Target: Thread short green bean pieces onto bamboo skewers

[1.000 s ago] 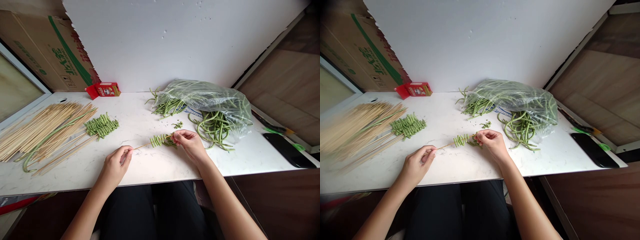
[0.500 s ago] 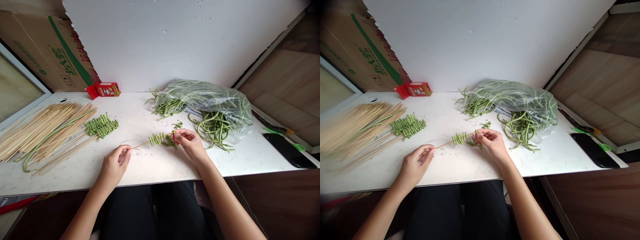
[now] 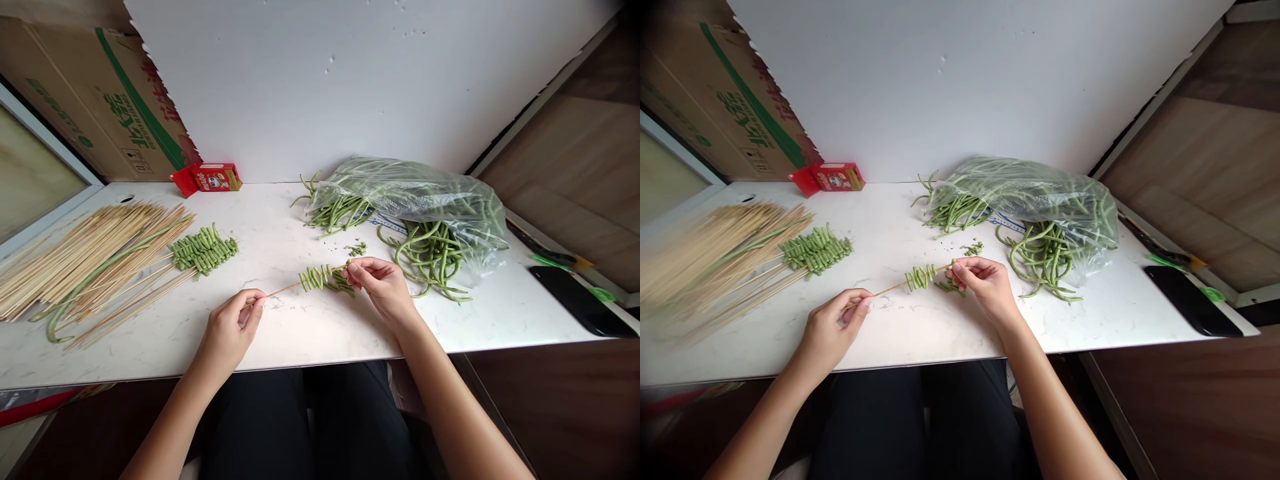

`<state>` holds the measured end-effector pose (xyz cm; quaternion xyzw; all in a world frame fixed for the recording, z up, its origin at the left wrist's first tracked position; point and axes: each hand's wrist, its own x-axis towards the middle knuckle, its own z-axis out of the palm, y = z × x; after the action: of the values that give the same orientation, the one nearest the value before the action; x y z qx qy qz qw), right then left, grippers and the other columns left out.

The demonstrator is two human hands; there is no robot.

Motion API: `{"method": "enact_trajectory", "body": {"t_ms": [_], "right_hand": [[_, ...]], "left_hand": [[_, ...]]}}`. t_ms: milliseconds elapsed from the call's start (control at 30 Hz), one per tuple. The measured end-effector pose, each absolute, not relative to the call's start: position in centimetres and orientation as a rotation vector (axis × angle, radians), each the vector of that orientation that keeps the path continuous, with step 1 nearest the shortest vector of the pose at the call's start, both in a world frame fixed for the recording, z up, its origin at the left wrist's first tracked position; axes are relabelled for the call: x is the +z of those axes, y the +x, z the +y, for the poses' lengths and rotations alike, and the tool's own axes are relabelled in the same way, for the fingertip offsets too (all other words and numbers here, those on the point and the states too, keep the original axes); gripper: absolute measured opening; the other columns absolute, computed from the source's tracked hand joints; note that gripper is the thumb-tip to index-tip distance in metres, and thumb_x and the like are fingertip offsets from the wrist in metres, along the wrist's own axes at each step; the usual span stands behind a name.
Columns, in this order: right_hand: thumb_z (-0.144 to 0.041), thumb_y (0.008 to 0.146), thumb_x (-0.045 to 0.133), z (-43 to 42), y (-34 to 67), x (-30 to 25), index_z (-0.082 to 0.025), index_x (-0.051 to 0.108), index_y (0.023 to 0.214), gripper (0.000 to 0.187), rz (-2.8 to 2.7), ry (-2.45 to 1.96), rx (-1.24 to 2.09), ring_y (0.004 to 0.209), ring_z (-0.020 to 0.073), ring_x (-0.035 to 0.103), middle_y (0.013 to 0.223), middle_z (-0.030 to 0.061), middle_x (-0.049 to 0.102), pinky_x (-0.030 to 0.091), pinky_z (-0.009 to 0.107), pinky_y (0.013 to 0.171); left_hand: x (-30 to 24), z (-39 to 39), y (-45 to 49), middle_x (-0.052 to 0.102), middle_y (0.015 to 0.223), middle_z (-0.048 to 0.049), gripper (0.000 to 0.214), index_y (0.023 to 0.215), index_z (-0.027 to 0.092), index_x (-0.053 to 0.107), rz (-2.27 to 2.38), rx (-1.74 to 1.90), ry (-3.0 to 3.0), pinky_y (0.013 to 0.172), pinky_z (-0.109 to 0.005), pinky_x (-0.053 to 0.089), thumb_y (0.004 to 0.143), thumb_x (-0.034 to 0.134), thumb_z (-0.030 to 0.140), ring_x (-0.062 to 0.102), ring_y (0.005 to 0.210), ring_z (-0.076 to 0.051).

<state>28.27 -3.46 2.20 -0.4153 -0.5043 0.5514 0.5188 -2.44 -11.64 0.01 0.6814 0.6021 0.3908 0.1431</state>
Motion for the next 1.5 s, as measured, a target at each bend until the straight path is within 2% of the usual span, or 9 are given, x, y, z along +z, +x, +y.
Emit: {"method": "enact_trajectory", "body": {"t_ms": [267,500,667,900,1267,1500], "right_hand": [[-0.053,0.081,0.091,-3.39,28.25,2.27,-0.023,0.084,0.088,0.031,-1.229,-1.019,1.310,0.064,0.0184,0.061,0.082,0.0075,0.079,0.053,0.035,0.061],[-0.048,0.083,0.091,-3.47,28.23,2.09,-0.024,0.084,0.090,0.026,-1.203,-0.965,1.360,0.065,0.0184,0.062,0.084,0.0072,0.080,0.051,0.035,0.061],[-0.049,0.083,0.091,-3.58,28.12,2.18,-0.023,0.084,0.091,0.027,-1.217,-0.988,1.322,0.068,0.0197,0.065,0.083,0.0073,0.080,0.053,0.035,0.062],[-0.045,0.084,0.091,-3.54,27.93,2.25,-0.023,0.082,0.095,0.026,-1.188,-0.929,1.308,0.065,0.0174,0.063,0.082,0.0057,0.078,0.052,0.034,0.060],[-0.045,0.084,0.091,-3.15,27.75,2.19,-0.023,0.082,0.099,0.029,-1.188,-0.870,1.296,0.081,0.0196,0.068,0.091,0.0068,0.079,0.055,0.029,0.060],[-0.046,0.082,0.093,-3.09,28.20,2.35,-0.024,0.083,0.098,0.030,-1.135,-0.821,1.408,0.065,0.0135,0.061,0.090,0.0047,0.077,0.054,0.030,0.059]], "left_hand": [[0.21,-11.66,-2.44,0.077,0.086,-0.0032,0.022,0.104,0.021,0.072,1.731,1.122,1.975,0.067,-0.024,0.055,0.103,0.060,0.039,0.068,0.068,-0.015],[0.01,-11.63,-2.50,0.075,0.083,-0.0019,0.021,0.104,0.021,0.072,1.741,1.121,1.982,0.065,-0.024,0.053,0.103,0.060,0.038,0.065,0.065,-0.014],[-0.15,-11.59,-2.55,0.076,0.084,-0.0016,0.019,0.105,0.021,0.072,1.729,1.128,1.981,0.067,-0.024,0.053,0.103,0.061,0.037,0.067,0.068,-0.014],[-0.36,-11.62,-2.68,0.077,0.089,-0.0026,0.019,0.107,0.021,0.071,1.721,1.150,1.957,0.068,-0.025,0.053,0.104,0.061,0.037,0.070,0.073,-0.015],[-0.48,-11.63,-2.78,0.078,0.092,-0.0045,0.021,0.109,0.021,0.071,1.667,1.174,1.907,0.072,-0.025,0.058,0.105,0.060,0.038,0.075,0.079,-0.016],[-0.62,-11.50,-2.94,0.075,0.083,-0.0027,0.023,0.106,0.020,0.073,1.664,1.173,1.924,0.070,-0.025,0.057,0.106,0.058,0.038,0.074,0.077,-0.016]]}}
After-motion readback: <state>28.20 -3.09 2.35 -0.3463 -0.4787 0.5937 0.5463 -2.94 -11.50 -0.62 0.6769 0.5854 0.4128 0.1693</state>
